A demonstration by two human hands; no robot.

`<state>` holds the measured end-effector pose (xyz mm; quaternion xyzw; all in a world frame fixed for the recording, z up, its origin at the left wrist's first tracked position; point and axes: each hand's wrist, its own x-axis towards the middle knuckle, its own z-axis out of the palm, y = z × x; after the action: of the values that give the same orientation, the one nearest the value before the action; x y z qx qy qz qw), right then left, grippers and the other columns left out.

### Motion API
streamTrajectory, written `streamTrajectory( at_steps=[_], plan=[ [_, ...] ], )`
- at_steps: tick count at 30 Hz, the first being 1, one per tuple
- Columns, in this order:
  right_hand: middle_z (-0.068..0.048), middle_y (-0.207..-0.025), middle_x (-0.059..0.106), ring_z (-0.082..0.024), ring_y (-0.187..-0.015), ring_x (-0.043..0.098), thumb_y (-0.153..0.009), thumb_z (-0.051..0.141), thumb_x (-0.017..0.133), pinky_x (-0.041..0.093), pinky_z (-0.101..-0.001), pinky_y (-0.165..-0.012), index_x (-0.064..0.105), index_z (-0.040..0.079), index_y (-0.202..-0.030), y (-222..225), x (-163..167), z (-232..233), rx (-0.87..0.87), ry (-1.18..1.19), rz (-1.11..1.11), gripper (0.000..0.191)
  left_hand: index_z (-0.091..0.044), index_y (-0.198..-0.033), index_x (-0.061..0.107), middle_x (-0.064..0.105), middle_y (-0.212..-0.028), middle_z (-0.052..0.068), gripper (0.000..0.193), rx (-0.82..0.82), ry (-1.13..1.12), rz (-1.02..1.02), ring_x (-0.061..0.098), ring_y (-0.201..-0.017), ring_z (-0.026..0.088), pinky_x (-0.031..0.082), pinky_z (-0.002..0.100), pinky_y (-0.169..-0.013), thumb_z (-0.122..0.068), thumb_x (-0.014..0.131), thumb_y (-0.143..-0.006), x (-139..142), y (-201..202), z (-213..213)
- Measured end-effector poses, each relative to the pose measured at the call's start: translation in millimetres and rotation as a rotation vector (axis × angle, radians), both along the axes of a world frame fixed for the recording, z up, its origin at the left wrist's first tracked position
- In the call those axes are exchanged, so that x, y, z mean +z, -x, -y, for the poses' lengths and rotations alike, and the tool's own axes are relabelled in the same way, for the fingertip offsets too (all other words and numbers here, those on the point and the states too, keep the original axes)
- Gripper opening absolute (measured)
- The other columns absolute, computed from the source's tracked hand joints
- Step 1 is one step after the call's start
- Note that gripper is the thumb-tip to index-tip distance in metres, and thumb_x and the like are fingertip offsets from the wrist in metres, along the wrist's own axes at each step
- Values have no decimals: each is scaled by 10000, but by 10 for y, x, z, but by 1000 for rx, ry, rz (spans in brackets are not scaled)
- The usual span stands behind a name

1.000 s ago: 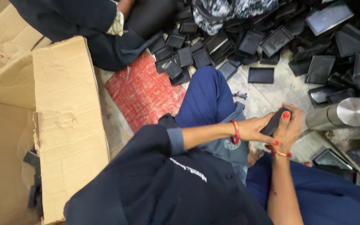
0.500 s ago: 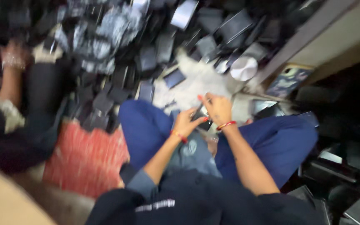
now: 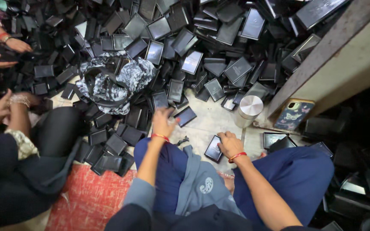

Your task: The person sits on the floor and assembles small black compact disc cases by hand. They pick up the case halves, snap them together, and place the finished units into a nearby cardboard box.

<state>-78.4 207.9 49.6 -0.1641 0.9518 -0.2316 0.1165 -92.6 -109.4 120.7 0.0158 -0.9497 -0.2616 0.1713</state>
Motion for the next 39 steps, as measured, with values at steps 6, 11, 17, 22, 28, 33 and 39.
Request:
streamTrajectory(
  at_steps=[6,11,17,22,28,33,39],
  plan=[
    [-282,-1389,505,-472,-1269,492,-811,349,783,455,-516,-1030,620,146,-1282,-80,23,55,172,139,-140,539,-286,-1566,343,35,-1680,153,1000,470,36,692,52,-1519,494,149,744,-1137,-576,801,-726,91,6,580],
    [-266,-1449,496,-468,-1310,485,-852,290,767,455,-492,-1029,610,130,-1325,-188,207,70,214,192,-30,524,-187,-1549,379,36,-1704,198,1036,487,291,559,24,-1575,435,211,735,-1148,-486,903,-708,-28,51,540],
    [-270,-1436,497,-474,-1302,484,-842,240,783,441,-500,-1073,629,102,-1306,-207,500,134,266,264,-101,509,-205,-1516,413,59,-1649,218,1059,438,341,326,-2,-1518,455,125,757,-1141,-459,953,-641,112,113,459],
    [-239,-1462,506,-449,-1301,496,-830,195,776,453,-502,-1049,630,106,-1313,-222,610,175,272,303,-107,512,-239,-1125,675,248,-1695,178,475,91,536,163,88,-1570,406,110,706,-1230,-232,908,-711,5,263,403],
    [-174,-1445,546,-394,-1298,540,-887,199,781,480,-452,-1069,653,132,-1293,-211,719,214,232,391,-149,431,-104,-1098,693,672,-1238,113,338,78,131,-116,538,-1323,331,324,601,-1141,-167,885,-828,-96,93,274],
    [-126,-1412,557,-213,-1255,596,-973,247,694,505,-340,-1016,434,96,-1446,-172,739,297,-27,998,305,561,-58,-1290,630,679,-1093,0,323,-152,-1112,282,619,-961,115,528,285,-831,-196,755,-1026,-373,-500,-453],
    [-141,-1084,707,-207,-948,705,-990,234,730,546,-346,-863,658,12,-1235,-376,789,272,-18,810,200,338,-155,-1536,449,542,-1498,72,541,-114,-1402,449,640,-1181,136,576,305,-891,-269,636,-1041,-530,-756,-855]
  ],
)
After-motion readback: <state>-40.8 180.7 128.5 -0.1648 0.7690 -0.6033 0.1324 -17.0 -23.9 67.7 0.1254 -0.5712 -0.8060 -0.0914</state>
